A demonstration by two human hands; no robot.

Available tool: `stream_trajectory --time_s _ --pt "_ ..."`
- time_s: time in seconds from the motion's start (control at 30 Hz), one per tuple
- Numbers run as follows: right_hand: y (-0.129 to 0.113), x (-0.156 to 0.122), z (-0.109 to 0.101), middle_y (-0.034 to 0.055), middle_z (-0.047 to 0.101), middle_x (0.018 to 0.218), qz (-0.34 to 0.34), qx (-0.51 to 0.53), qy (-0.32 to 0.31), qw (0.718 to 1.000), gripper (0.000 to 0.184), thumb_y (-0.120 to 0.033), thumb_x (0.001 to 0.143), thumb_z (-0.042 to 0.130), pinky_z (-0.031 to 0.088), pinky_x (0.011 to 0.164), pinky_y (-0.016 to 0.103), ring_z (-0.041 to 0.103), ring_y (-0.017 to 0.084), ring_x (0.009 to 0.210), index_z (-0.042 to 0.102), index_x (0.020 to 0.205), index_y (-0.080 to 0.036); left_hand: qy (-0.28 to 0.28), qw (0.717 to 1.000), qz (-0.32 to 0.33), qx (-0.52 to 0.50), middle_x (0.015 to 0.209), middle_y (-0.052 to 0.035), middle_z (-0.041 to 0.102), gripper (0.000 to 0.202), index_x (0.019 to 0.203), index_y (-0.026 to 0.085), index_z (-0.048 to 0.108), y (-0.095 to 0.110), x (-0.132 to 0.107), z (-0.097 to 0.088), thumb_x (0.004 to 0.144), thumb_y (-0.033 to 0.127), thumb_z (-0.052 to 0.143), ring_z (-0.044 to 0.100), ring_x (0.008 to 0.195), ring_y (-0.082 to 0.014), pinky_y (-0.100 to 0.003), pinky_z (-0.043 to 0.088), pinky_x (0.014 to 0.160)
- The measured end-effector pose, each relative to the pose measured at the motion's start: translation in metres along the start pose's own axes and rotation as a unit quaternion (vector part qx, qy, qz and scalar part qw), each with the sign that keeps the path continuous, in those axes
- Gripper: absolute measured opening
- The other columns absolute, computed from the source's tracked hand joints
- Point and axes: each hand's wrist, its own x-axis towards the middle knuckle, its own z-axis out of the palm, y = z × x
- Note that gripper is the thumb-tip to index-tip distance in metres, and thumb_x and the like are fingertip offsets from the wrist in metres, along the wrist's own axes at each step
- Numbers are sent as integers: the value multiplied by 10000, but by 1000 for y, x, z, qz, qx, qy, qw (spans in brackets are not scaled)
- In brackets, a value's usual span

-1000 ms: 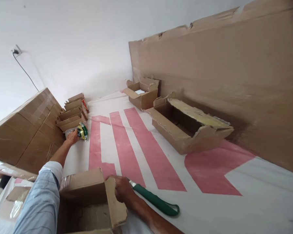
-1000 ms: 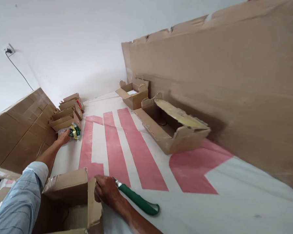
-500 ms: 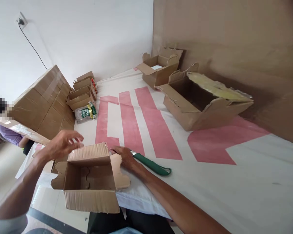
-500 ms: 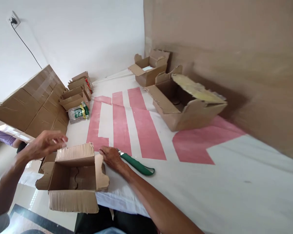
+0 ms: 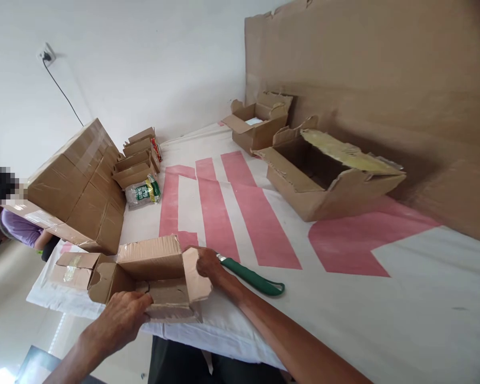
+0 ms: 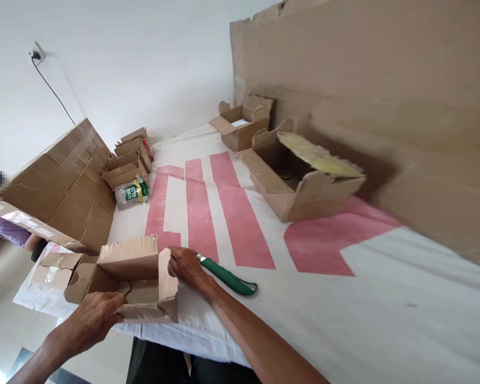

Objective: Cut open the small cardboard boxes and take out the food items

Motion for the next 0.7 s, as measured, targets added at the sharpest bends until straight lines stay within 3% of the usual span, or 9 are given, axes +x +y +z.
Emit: stream_trajectory --time_s 0.2,0.3,0.43,0.57,0.7 --pt "6 6 3 55 706 735 -19 4 -6 1000 215 -187 921 533 369 642 298 624 202 695 707 797 -207 106 994 19 26 1121 -86 790 184 1061 247 717 -44 45 -42 946 177 591 739 1038 -281 -368 556 921" --pt "6 6 5 73 753 815 -26 7 -1 1000 233 -209 972 520 404 681 302 670 218 750 736 885 -209 119 992 -16 30 1129 -73 798 200 1024 259 745 -74 79 -60 882 147 659 733 1091 -302 -374 533 970" --pt "8 6 7 42 768 821 -29 9 2 1000 248 -257 1018 510 410 697 286 664 191 725 732 910 -225 161 984 -76 31 1059 -61 798 177 979 259 740 -111 127 -81 872 139 664 727 1125 -304 -337 531 924" --pt "9 8 7 32 758 805 -33 12 2 999 267 -268 1030 494 393 685 270 647 174 709 714 886 -223 193 974 -113 37 1079 -76 794 226 1086 234 739 -139 168 -94 903 155 632 725 1107 -302 -340 527 920" --pt "8 9 6 29 749 798 -32 14 2 999 269 -258 1029 488 374 680 270 640 169 709 696 864 -216 214 965 -147 48 1204 -124 769 317 1190 210 725 -153 198 -92 894 137 640 684 1200 -331 -400 495 1024"
